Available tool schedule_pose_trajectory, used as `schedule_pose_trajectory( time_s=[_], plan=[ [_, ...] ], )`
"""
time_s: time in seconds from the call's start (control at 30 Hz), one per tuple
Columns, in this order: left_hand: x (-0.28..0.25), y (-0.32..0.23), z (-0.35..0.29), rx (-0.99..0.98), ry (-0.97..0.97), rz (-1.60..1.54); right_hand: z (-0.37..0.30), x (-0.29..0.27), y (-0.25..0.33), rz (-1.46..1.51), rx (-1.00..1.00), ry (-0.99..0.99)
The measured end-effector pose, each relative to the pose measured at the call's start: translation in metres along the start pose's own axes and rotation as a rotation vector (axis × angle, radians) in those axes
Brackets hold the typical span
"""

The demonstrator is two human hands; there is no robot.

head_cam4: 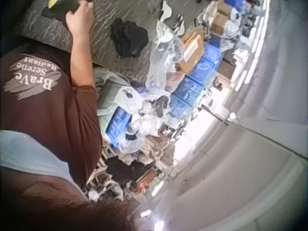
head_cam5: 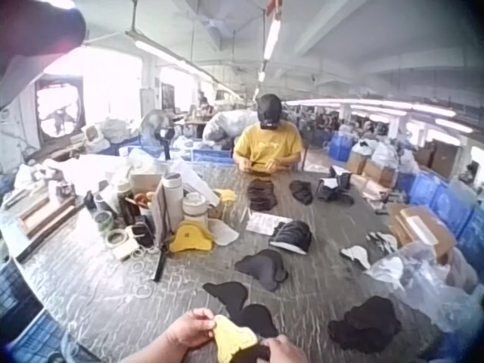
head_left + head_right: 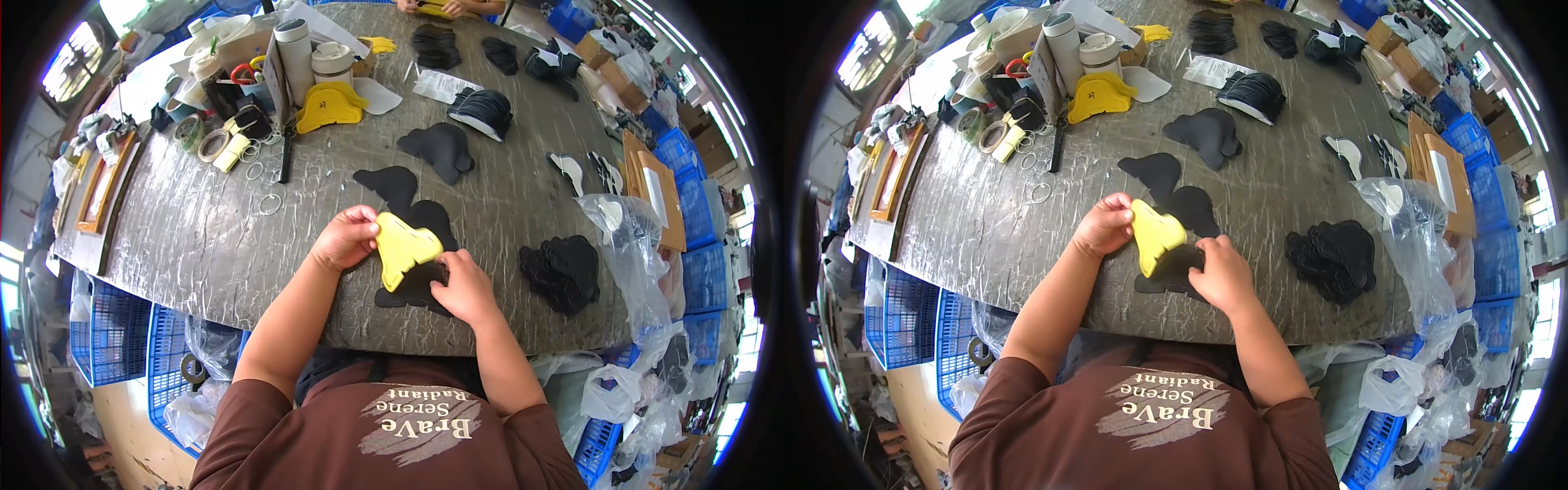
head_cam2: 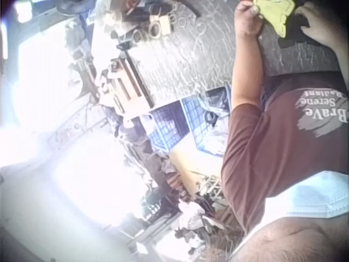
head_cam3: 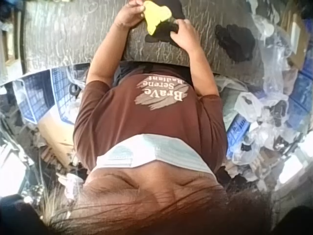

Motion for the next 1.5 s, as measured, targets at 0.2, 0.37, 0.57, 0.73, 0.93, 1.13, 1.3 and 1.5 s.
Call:
schedule_pose_trajectory(
  time_s=[0.2,0.37,0.57,0.73,0.93,1.13,1.3,1.5],
  plan=[
    [-0.01,0.005,0.003,0.034,0.052,-0.052,0.0,0.013,0.006,-0.003,-0.12,-0.197],
    [-0.01,-0.002,-0.006,0.062,0.081,-0.102,-0.038,-0.036,-0.022,0.464,-0.066,-0.244],
    [-0.007,-0.001,-0.001,0.035,0.032,-0.096,-0.084,-0.167,-0.147,0.533,0.099,-0.659],
    [-0.003,-0.006,-0.002,0.069,0.014,-0.075,-0.076,-0.16,-0.081,-0.092,0.081,-0.93],
    [-0.004,-0.007,0.0,0.102,0.072,-0.132,0.021,-0.041,-0.017,-0.033,-0.107,-0.325],
    [0.006,-0.006,-0.006,0.04,-0.196,0.198,0.004,-0.005,-0.012,-0.073,-0.165,-0.069],
    [0.03,-0.003,-0.005,-0.312,-0.296,1.07,-0.037,0.006,-0.019,0.051,-0.173,-0.065],
    [0.064,0.012,-0.001,-0.058,-0.155,1.605,-0.043,-0.001,-0.006,0.037,-0.233,-0.212]
  ],
)
Point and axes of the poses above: each hand's wrist, its own z-axis towards the middle knuckle, its own x-axis out of the palm, y = z × x, the point moved 5 cm from there along z, towards the middle knuckle, and after that the axes turned 8 degrees about y, right-handed, at the moved point
